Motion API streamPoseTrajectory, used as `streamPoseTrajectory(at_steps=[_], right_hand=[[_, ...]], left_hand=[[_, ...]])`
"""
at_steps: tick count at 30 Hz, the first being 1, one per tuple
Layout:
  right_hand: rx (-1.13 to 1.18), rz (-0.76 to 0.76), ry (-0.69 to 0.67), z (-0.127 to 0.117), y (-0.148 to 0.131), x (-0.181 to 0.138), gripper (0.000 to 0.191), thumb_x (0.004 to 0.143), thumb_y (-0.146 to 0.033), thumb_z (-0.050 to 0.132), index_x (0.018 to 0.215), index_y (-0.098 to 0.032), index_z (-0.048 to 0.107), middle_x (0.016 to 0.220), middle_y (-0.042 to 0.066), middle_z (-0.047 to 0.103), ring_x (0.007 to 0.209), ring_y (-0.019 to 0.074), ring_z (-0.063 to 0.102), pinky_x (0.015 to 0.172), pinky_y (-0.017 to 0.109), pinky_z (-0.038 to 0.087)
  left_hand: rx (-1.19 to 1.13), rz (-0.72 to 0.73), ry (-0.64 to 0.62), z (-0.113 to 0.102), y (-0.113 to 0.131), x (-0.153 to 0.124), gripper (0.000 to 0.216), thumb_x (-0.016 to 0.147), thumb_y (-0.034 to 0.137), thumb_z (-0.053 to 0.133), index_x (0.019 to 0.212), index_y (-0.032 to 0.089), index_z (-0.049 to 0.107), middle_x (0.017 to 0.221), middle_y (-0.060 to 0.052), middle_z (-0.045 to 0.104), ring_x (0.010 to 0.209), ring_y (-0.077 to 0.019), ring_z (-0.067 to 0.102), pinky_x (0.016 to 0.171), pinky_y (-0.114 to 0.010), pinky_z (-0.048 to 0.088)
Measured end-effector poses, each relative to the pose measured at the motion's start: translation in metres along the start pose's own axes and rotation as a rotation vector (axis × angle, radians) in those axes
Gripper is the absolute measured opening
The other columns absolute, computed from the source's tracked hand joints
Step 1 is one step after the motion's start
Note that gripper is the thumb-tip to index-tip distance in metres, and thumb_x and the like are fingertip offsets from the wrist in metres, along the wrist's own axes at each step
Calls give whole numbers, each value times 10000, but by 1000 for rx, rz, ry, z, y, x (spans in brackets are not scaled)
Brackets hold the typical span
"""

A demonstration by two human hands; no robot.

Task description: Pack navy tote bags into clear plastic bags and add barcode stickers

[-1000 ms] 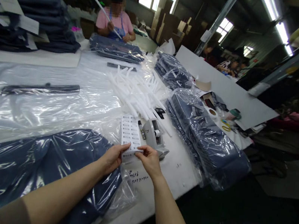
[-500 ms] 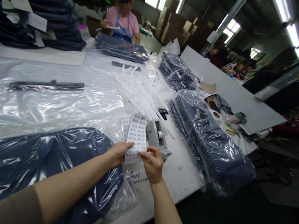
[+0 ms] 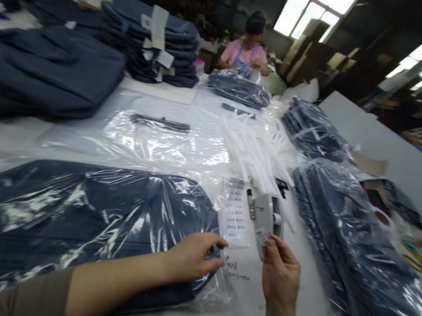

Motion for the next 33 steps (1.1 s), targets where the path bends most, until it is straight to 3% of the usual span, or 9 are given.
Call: streamPoseTrajectory(at_steps=[2, 5, 9, 11, 13, 16, 21, 28, 33], right_hand=[[87, 99, -113, 44, 1, -7, 283, 621, -365, 790, 830, -190, 712, 702, 29, 652, 592, 122, 553, 532, 258, 446], [155, 261, -357, 139, 3, -39, 406, 584, -318, 810, 951, -204, 678, 618, -30, 594, 484, 67, 443, 435, 199, 338], [162, 456, -691, 267, 14, -108, 549, 568, -270, 789, 1074, -200, 585, 601, -72, 578, 432, 43, 398, 395, 172, 278], [128, 496, -793, 312, 26, -137, 508, 569, -260, 763, 1034, -185, 574, 601, -73, 587, 429, 48, 424, 398, 176, 310], [37, 519, -854, 341, 43, -157, 478, 573, -245, 734, 1013, -177, 560, 578, -76, 584, 413, 60, 436, 385, 184, 322], [-163, 521, -862, 355, 72, -169, 418, 597, -202, 684, 991, -174, 546, 551, -82, 572, 374, 64, 415, 347, 184, 288], [-302, 503, -827, 350, 95, -169, 372, 611, -156, 654, 965, -173, 540, 555, -81, 566, 357, 59, 407, 327, 179, 276], [-364, 458, -829, 351, 96, -168, 374, 648, -154, 636, 1007, -174, 532, 613, -72, 597, 371, 51, 430, 334, 167, 313], [-418, 406, -829, 352, 100, -168, 351, 657, -158, 639, 993, -170, 538, 611, -66, 609, 371, 57, 449, 342, 168, 334]], left_hand=[[337, 248, -138, 6, 20, -49, 190, 812, 227, 611, 996, 205, 655, 955, -58, 672, 890, -210, 598, 829, -305, 444], [590, 368, -179, -13, 22, -114, 115, 863, 228, 549, 939, 185, 625, 921, -49, 668, 849, -193, 590, 797, -300, 445], [827, 321, 22, -93, 10, -169, 169, 920, 220, 471, 1010, 173, 607, 1022, -58, 647, 965, -209, 547, 887, -335, 417], [959, 269, 137, -135, 0, -188, 181, 918, 243, 500, 1046, 171, 607, 1077, -68, 636, 1025, -240, 522, 918, -372, 399], [1060, 214, 201, -168, -13, -202, 183, 898, 271, 550, 1038, 174, 618, 1100, -69, 632, 1049, -263, 507, 928, -403, 386], [1104, 177, 233, -196, -31, -213, 186, 890, 288, 570, 1031, 185, 634, 1113, -60, 631, 1065, -262, 499, 945, -409, 372], [1105, 236, 267, -211, -37, -214, 221, 909, 322, 539, 1042, 179, 643, 1124, -57, 637, 1070, -256, 503, 948, -407, 379], [1140, 334, 281, -214, -33, -202, 263, 929, 300, 507, 1134, 173, 612, 1185, -37, 624, 1125, -257, 480, 969, -412, 365], [1191, 327, 202, -211, -52, -189, 340, 947, 366, 465, 1222, 203, 580, 1266, -20, 588, 1250, -258, 420, 1068, -433, 242]])
Point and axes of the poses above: each hand's wrist, its own x-axis towards the middle knuckle, its own z-axis out of the palm, y = z × x, the point moved 10 cm from there along x, towards the middle knuckle
